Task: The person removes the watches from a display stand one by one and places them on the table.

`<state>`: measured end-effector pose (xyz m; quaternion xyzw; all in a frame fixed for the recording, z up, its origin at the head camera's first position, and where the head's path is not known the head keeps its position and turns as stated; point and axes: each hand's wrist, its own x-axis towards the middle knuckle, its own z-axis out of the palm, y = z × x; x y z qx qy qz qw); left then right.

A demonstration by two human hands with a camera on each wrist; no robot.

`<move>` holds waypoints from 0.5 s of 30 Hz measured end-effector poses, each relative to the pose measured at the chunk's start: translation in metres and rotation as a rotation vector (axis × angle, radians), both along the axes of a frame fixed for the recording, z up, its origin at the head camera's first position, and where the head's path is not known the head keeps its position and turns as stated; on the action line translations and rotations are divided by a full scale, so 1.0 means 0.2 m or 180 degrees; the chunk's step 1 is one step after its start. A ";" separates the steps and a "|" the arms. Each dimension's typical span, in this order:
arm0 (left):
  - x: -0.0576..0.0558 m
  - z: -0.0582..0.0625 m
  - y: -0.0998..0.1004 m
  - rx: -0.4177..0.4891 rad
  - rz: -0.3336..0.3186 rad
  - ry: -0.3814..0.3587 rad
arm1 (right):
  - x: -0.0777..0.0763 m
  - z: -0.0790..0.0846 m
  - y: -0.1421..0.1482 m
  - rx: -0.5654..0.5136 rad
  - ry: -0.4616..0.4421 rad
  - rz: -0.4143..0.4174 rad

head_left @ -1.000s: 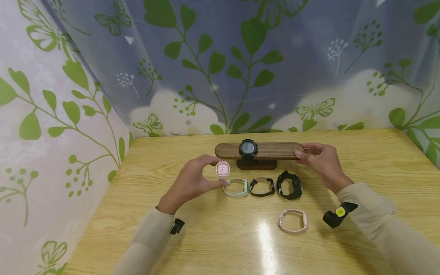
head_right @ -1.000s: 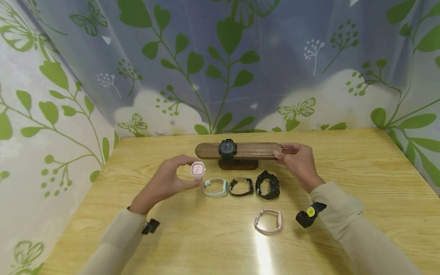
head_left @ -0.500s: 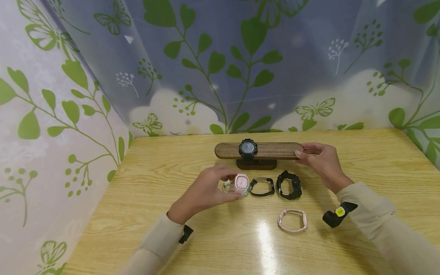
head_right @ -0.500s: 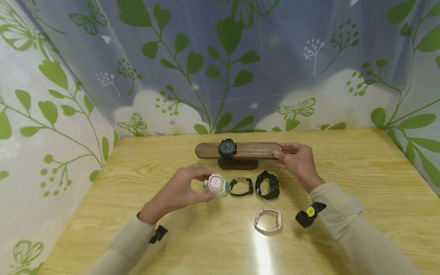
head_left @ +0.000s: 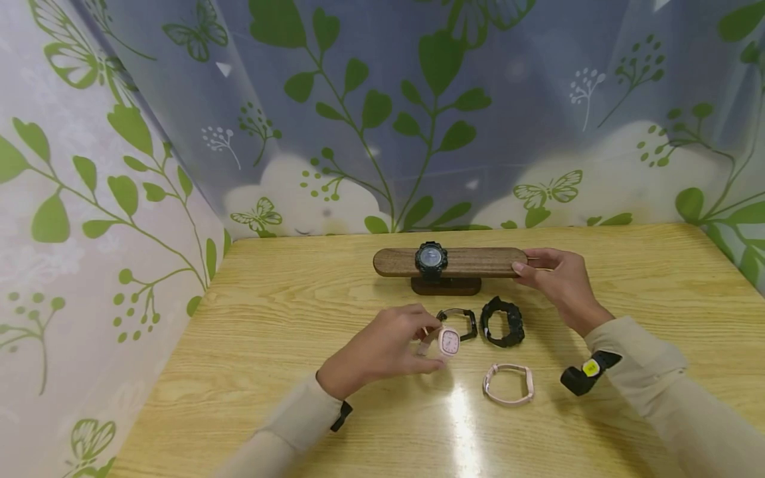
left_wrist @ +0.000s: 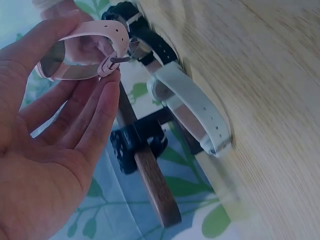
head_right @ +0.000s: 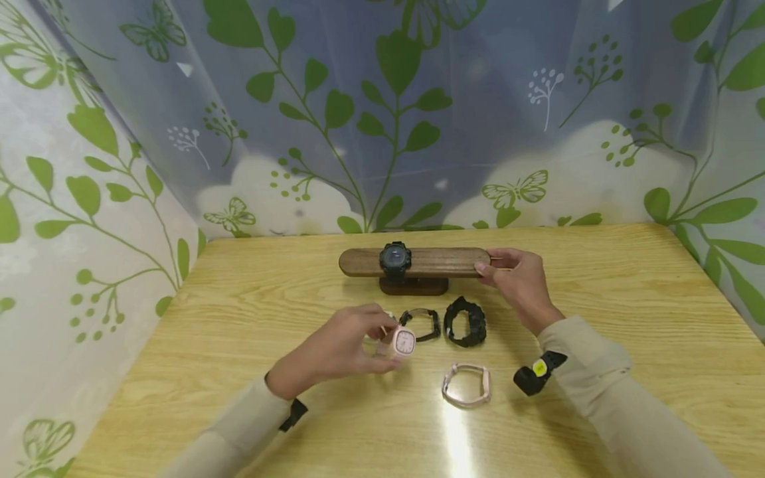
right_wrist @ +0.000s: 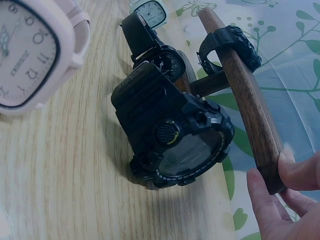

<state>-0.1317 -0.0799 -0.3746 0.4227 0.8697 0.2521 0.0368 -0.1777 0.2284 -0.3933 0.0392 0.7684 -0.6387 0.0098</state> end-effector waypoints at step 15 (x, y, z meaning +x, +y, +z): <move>0.04 -0.03 0.15 -0.1034 -0.0123 0.0677 | 0.00 0.00 0.00 -0.0004 -0.0008 -0.0013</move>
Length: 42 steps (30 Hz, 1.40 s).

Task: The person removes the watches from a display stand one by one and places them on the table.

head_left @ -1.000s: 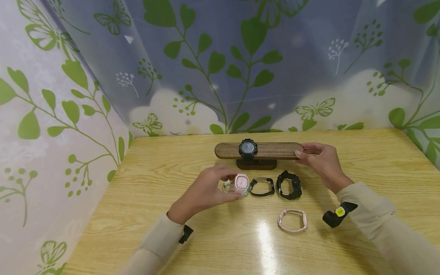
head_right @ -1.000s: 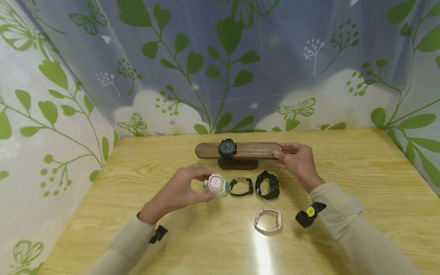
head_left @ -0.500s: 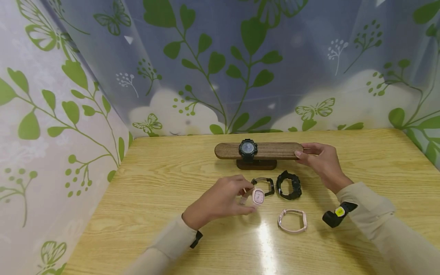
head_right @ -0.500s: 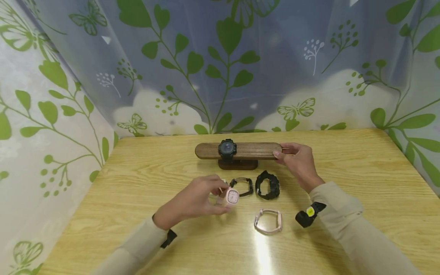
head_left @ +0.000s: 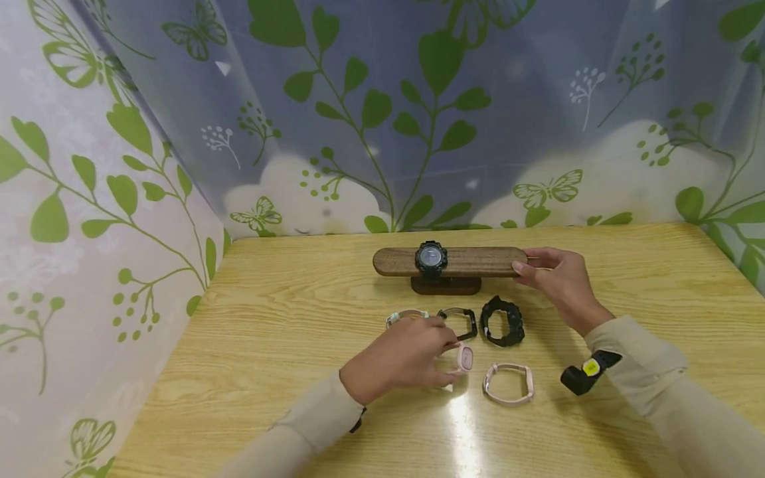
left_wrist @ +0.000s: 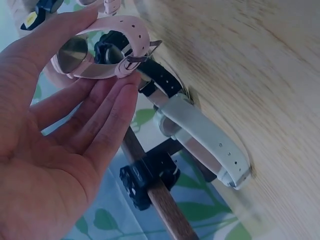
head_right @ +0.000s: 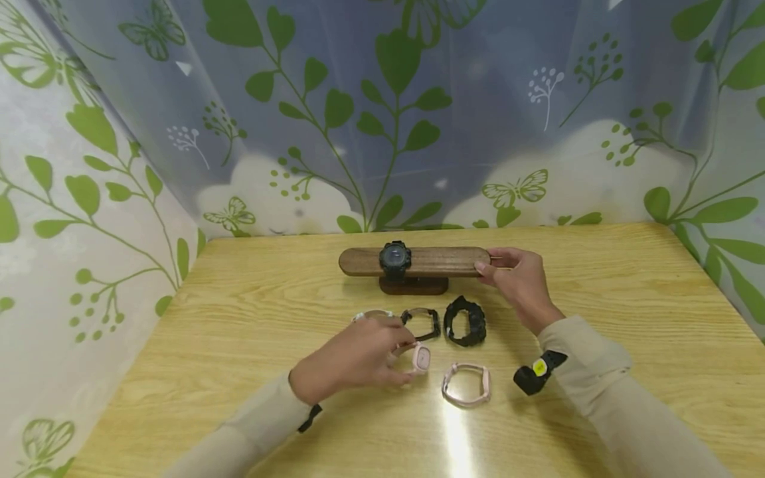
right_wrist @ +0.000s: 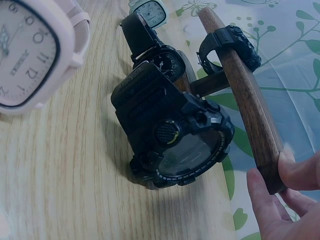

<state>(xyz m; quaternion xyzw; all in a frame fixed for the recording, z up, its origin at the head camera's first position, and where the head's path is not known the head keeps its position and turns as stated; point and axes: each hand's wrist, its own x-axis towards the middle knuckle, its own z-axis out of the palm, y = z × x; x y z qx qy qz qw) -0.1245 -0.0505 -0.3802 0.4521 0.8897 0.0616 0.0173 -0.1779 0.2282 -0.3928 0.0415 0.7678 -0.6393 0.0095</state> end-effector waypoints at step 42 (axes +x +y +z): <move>0.01 -0.06 0.11 -0.0367 0.0048 -0.0496 | 0.00 0.00 0.00 0.0048 -0.0007 -0.0017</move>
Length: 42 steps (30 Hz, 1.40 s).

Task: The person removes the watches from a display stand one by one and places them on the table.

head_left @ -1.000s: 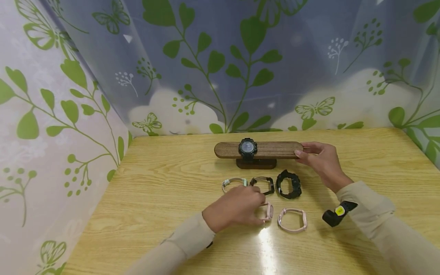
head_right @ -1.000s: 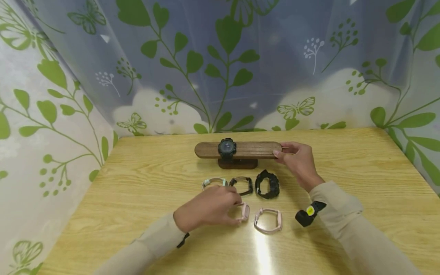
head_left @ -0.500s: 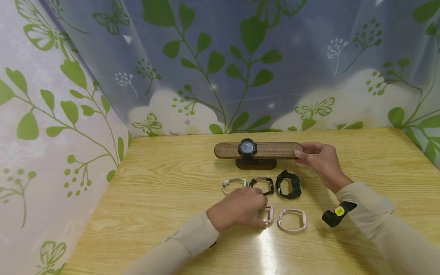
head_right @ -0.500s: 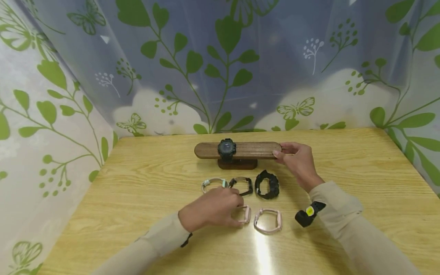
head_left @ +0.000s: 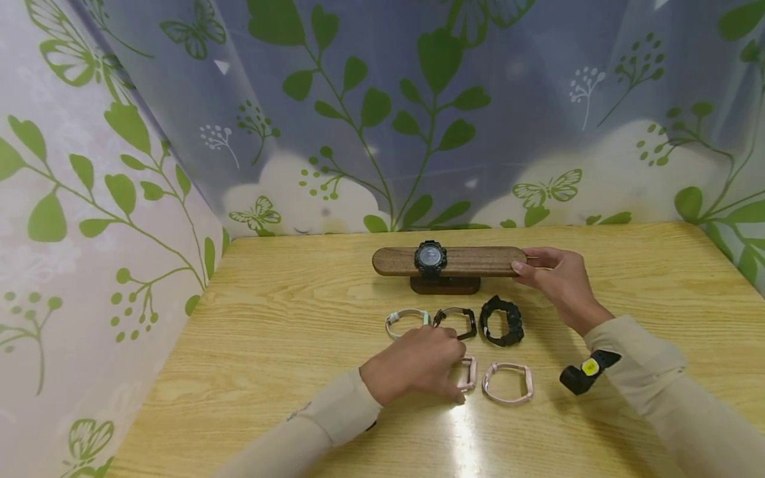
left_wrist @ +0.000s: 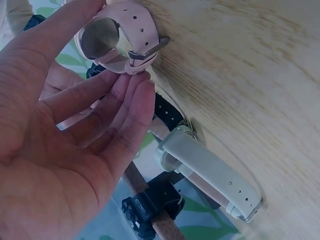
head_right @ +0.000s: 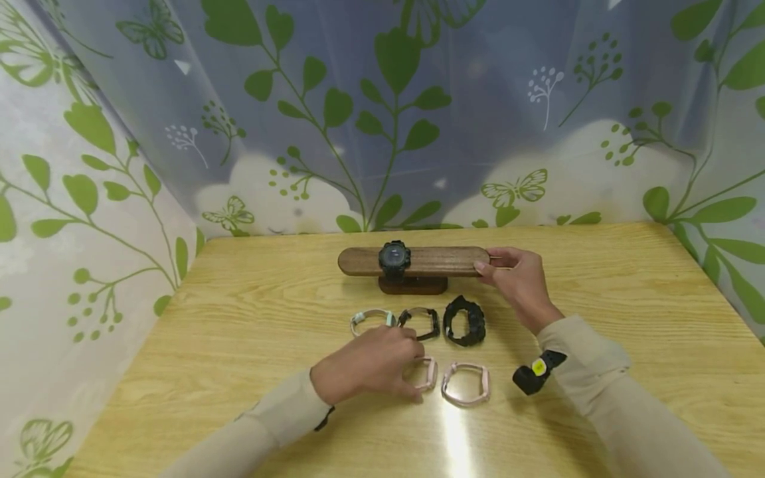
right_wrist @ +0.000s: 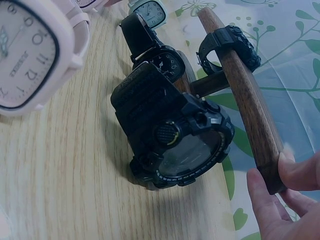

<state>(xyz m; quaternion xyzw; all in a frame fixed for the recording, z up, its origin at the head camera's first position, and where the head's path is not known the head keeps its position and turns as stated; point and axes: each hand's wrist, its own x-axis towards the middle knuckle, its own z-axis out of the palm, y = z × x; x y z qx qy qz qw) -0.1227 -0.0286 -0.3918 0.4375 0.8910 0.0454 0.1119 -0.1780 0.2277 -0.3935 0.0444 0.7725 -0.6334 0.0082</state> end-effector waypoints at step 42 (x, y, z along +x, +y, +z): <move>-0.40 0.22 -0.21 0.0871 0.1367 0.0530 | 0.00 0.01 0.00 -0.0022 -0.0031 -0.0026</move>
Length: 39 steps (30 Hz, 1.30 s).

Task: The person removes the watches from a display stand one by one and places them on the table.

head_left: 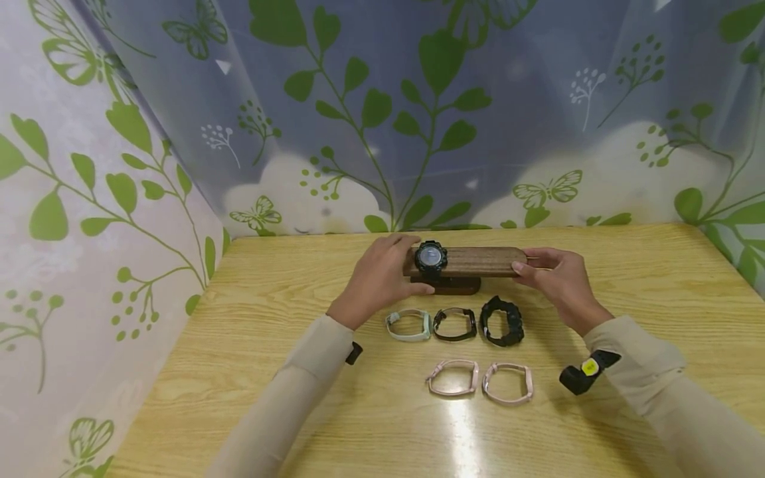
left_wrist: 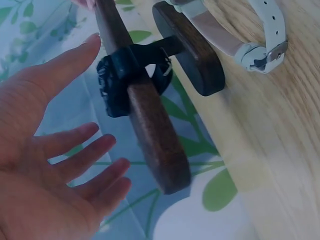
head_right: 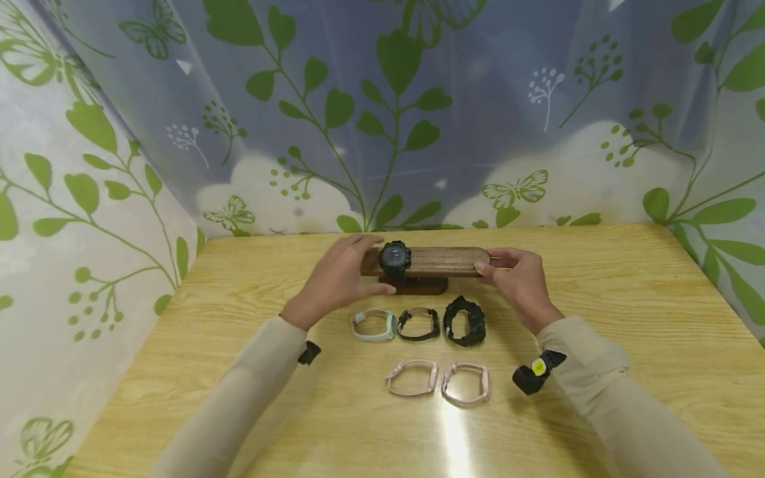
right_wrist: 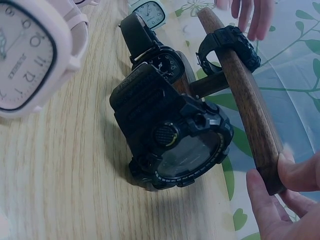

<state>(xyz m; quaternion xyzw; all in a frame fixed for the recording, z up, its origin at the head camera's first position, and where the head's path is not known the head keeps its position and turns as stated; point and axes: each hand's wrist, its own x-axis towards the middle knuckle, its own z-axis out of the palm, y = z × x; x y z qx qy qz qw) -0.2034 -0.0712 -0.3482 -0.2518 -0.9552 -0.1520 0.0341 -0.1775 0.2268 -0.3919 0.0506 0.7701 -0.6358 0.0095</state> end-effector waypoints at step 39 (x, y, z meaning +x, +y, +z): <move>-0.16 -0.11 0.02 0.0105 -0.0137 -0.0127 | 0.00 -0.01 0.00 -0.0026 0.0056 0.0004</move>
